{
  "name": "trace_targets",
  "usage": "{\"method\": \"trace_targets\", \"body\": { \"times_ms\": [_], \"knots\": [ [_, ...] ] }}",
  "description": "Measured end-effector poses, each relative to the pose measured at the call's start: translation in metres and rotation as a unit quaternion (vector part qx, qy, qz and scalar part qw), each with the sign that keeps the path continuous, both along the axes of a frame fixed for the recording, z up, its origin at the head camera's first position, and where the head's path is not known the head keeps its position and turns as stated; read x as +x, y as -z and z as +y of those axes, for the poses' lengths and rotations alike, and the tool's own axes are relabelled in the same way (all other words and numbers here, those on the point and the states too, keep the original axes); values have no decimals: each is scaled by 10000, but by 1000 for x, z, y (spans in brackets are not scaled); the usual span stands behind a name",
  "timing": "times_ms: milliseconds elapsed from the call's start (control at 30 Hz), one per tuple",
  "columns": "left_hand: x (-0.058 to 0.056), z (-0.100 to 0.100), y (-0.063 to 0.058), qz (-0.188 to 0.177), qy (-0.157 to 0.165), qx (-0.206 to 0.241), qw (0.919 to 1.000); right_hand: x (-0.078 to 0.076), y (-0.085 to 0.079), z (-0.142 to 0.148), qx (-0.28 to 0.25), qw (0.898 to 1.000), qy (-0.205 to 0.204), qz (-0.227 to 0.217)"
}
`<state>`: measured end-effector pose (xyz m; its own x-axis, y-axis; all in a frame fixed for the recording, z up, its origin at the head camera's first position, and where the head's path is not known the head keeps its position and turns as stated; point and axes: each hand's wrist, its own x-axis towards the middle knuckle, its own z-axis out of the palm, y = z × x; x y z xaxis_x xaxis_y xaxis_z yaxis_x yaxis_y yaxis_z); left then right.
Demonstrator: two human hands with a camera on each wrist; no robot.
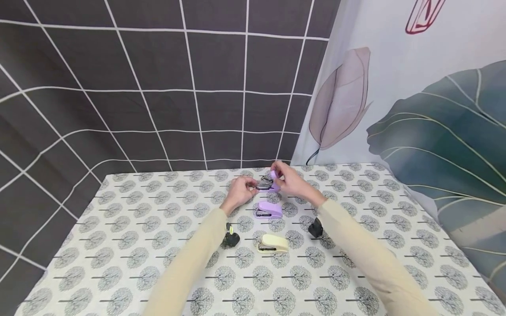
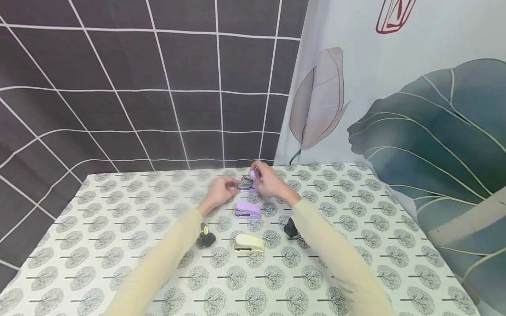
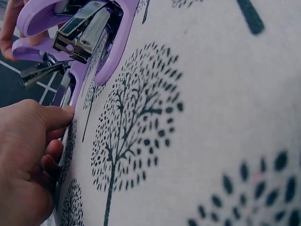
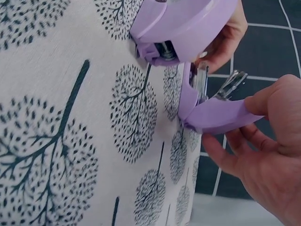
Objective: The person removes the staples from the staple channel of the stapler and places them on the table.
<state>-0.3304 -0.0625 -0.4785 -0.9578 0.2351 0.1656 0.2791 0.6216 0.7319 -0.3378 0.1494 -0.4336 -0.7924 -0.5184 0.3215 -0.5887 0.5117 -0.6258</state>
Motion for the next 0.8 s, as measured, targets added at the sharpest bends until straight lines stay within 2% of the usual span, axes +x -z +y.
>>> {"method": "trace_targets", "body": {
  "times_ms": [433,633,800],
  "knots": [
    [1,0,0,-140,-31,-76,9999,7,7,18,-662,9930,418,-883],
    [0,1,0,-108,-79,-80,9999,10,11,24,-1041,9844,559,-1307],
    [1,1,1,-164,-47,-68,9998,13,16,29,-1405,9717,741,-1747]
  ]
}}
